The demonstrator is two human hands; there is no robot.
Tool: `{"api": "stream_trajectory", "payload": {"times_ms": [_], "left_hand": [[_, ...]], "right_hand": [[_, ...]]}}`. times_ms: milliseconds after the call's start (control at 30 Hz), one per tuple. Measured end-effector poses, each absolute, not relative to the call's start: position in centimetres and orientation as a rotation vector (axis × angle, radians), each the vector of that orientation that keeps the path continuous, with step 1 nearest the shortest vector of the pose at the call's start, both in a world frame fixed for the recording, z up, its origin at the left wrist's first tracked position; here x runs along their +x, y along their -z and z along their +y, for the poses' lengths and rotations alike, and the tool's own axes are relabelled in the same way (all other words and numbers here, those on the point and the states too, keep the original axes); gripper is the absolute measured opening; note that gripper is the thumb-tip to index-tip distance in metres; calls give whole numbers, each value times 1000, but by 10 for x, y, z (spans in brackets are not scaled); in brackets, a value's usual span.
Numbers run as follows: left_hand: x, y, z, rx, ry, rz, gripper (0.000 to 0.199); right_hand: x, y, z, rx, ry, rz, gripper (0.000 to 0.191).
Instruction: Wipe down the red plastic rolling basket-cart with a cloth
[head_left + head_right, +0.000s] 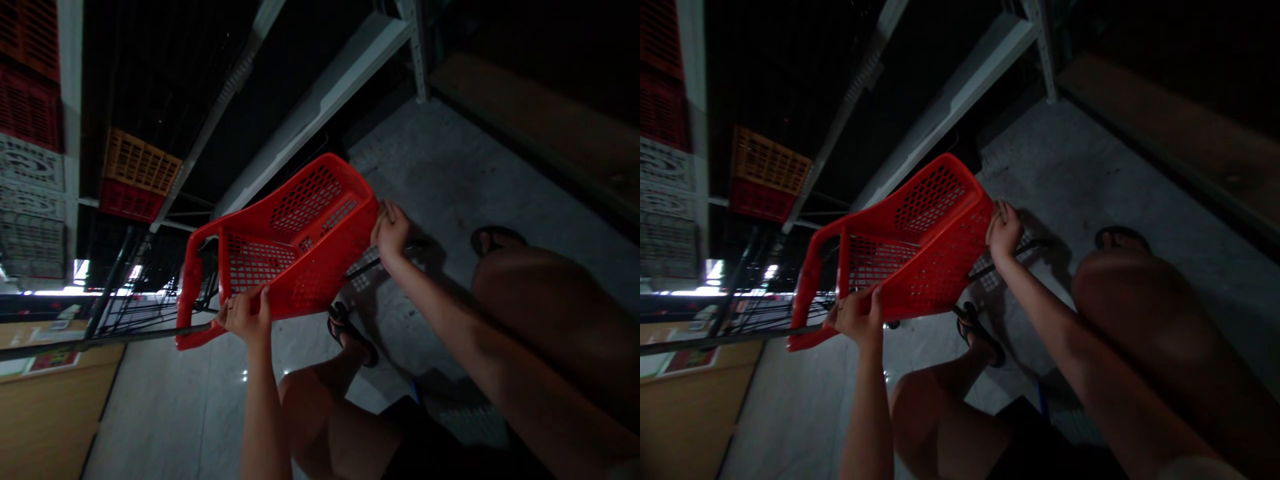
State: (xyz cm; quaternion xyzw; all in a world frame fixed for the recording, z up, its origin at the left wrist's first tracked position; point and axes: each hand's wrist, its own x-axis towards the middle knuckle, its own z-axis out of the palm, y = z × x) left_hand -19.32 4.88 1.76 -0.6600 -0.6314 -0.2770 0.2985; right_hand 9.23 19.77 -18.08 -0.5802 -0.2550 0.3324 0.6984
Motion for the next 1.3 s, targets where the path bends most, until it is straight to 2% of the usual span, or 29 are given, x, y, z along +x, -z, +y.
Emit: {"api": "stream_trajectory", "payload": {"times_ms": [133, 233, 300, 400, 600, 1000, 1100, 1300], "left_hand": [[-189, -27, 47, -1720, 625, -1746, 18], [-164, -34, 49, -1788, 471, -1830, 18], [-131, -33, 57, -1939, 338, -1871, 19], [-66, -23, 85, -2215, 201, -1824, 30], [25, 4, 148, -2435, 271, -1889, 35], [33, 33, 127, -2411, 266, -1898, 44], [32, 36, 121, -2423, 326, -1928, 41], [28, 36, 116, -2416, 378, -1872, 37]], "right_hand": [[100, 132, 198, -1238, -649, -630, 55], [102, 122, 187, -1260, -611, -738, 61], [101, 131, 179, -1292, -595, -778, 58], [100, 157, 171, -1335, -635, -776, 53], [106, 192, 165, -1418, -806, -722, 40], [143, 101, 195, -1098, -707, -727, 51], [145, 111, 200, -1068, -808, -650, 46], [149, 165, 208, -1052, -1040, -493, 31]]}}
